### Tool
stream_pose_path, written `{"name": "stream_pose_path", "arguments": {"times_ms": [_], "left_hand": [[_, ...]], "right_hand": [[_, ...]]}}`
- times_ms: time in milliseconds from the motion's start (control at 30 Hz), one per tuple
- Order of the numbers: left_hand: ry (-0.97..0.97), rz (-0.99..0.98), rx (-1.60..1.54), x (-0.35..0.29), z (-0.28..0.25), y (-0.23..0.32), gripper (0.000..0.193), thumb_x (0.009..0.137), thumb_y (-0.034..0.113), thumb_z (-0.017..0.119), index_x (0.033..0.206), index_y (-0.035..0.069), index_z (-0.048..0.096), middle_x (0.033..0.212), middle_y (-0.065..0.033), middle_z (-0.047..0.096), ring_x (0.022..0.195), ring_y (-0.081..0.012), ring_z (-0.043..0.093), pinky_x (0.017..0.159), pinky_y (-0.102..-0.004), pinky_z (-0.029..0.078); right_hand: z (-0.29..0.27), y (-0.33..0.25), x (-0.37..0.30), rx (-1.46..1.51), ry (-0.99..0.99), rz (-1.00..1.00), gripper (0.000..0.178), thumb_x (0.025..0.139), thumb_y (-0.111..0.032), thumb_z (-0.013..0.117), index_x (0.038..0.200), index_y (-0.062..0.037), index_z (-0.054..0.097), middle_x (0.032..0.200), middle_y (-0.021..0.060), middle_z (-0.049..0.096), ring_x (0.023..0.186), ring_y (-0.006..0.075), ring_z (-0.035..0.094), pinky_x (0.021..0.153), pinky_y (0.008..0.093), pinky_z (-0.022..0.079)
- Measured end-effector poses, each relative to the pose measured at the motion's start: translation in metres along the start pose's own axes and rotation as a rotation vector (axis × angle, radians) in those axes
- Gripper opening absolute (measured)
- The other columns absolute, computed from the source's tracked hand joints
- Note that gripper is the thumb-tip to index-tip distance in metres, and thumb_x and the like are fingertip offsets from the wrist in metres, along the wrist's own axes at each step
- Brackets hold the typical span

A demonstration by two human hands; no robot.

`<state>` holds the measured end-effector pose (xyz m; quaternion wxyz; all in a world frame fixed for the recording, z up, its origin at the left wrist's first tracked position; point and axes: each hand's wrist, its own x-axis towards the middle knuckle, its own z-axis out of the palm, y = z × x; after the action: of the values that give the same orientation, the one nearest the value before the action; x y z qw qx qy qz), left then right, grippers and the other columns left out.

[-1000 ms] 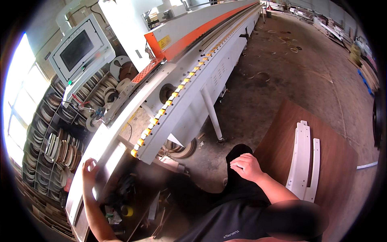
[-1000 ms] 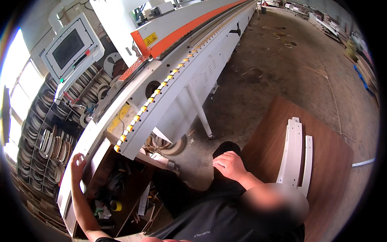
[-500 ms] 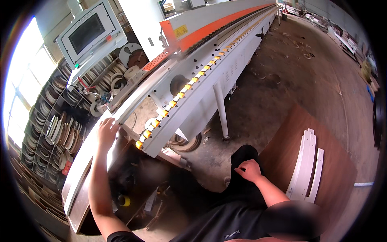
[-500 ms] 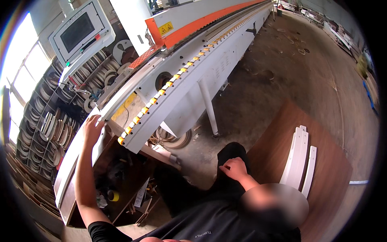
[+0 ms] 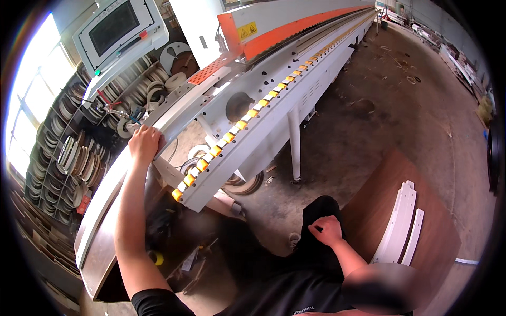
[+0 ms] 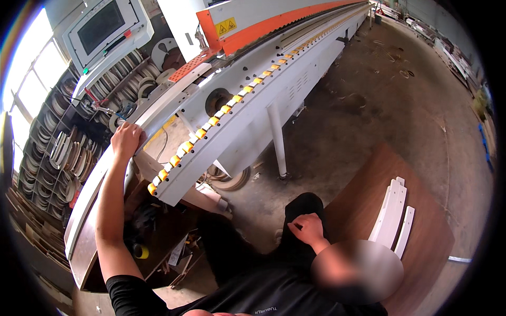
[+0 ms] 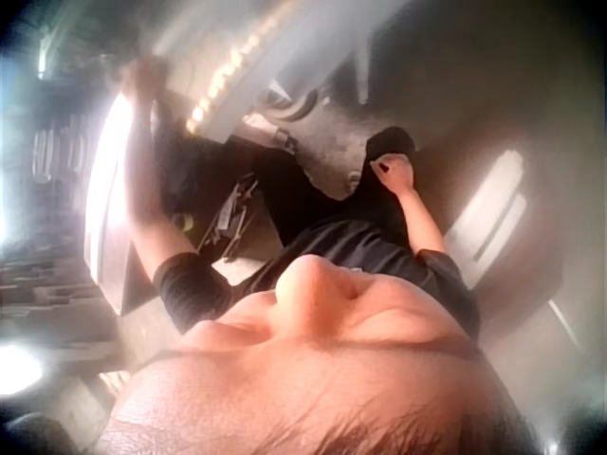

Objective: The person repeatedly picks up long white rectangular panels from a stack on the floor and places them onto a roller conveyor belt. The person handles the panels one at a time, feeding them into the machine's intake area.

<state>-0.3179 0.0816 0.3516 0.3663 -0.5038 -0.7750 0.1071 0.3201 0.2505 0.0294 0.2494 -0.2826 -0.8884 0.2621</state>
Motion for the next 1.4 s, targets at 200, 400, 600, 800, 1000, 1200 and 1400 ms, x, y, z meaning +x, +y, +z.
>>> {"name": "stream_pose_path", "arguments": {"times_ms": [200, 400, 600, 800, 1000, 1200, 1400], "left_hand": [[-0.016, -0.121, -0.024, 0.013, 0.013, 0.003, 0.021, 0.1, 0.034, 0.068, 0.096, 0.019, 0.082, 0.104, -0.0019, 0.077, 0.11, -0.0258, 0.076, 0.086, -0.0429, 0.065], [-0.06, -0.177, -0.068, 0.045, 0.024, 0.019, 0.028, 0.103, 0.035, 0.065, 0.095, 0.015, 0.083, 0.108, -0.0071, 0.077, 0.107, -0.0317, 0.077, 0.087, -0.0474, 0.064], [-0.065, -0.213, -0.141, 0.103, 0.013, 0.069, 0.03, 0.102, 0.034, 0.066, 0.093, 0.011, 0.082, 0.108, -0.0089, 0.078, 0.105, -0.0344, 0.077, 0.086, -0.0488, 0.064], [-0.001, -0.027, -0.137, 0.114, 0.037, 0.06, 0.024, 0.099, 0.034, 0.071, 0.106, 0.013, 0.081, 0.117, -0.005, 0.075, 0.119, -0.0297, 0.07, 0.096, -0.0445, 0.061], [0.019, -0.124, -0.223, 0.114, 0.039, 0.06, 0.031, 0.102, 0.038, 0.069, 0.111, 0.011, 0.08, 0.121, -0.0082, 0.076, 0.12, -0.0319, 0.07, 0.102, -0.0471, 0.057], [0.037, -0.262, -0.31, 0.109, 0.025, 0.069, 0.041, 0.103, 0.045, 0.067, 0.117, 0.009, 0.079, 0.128, -0.009, 0.076, 0.126, -0.0318, 0.068, 0.107, -0.0497, 0.054], [-0.072, -0.335, -0.349, 0.108, 0.026, 0.06, 0.054, 0.103, 0.056, 0.067, 0.126, 0.008, 0.077, 0.132, -0.011, 0.076, 0.129, -0.0331, 0.067, 0.107, -0.0507, 0.054]], "right_hand": [[0.007, 0.001, 0.008, 0.001, 0.002, -0.006, 0.021, 0.091, -0.032, 0.086, 0.078, -0.0176, 0.08, 0.083, -0.0015, 0.078, 0.081, 0.0246, 0.074, 0.079, 0.0409, 0.05], [0.013, -0.002, 0.015, 0.038, -0.038, 0.004, 0.02, 0.09, -0.032, 0.086, 0.077, -0.0187, 0.079, 0.081, -0.0016, 0.077, 0.079, 0.0239, 0.074, 0.078, 0.0415, 0.049], [0.011, -0.005, 0.022, 0.022, -0.055, 0.014, 0.021, 0.089, -0.031, 0.087, 0.076, -0.0188, 0.077, 0.08, -0.0012, 0.076, 0.078, 0.0243, 0.073, 0.076, 0.0417, 0.049], [0.007, 0.003, 0.018, 0.061, 0.01, 0.042, 0.021, 0.089, -0.03, 0.086, 0.076, -0.0181, 0.077, 0.078, 0.0, 0.075, 0.076, 0.0254, 0.073, 0.074, 0.0414, 0.049], [0.006, 0.002, 0.015, 0.037, 0.009, 0.063, 0.021, 0.09, -0.031, 0.086, 0.076, -0.0171, 0.077, 0.078, 0.0012, 0.076, 0.076, 0.0263, 0.074, 0.073, 0.0419, 0.049], [0.006, 0.003, 0.015, 0.016, 0.026, 0.03, 0.018, 0.087, -0.026, 0.089, 0.076, -0.0168, 0.077, 0.075, 0.0009, 0.074, 0.071, 0.0237, 0.072, 0.072, 0.0396, 0.049], [0.011, 0.002, 0.016, -0.008, 0.011, 0.039, 0.019, 0.087, -0.026, 0.088, 0.076, -0.0157, 0.077, 0.076, 0.0021, 0.075, 0.073, 0.0247, 0.074, 0.073, 0.0401, 0.051]]}}
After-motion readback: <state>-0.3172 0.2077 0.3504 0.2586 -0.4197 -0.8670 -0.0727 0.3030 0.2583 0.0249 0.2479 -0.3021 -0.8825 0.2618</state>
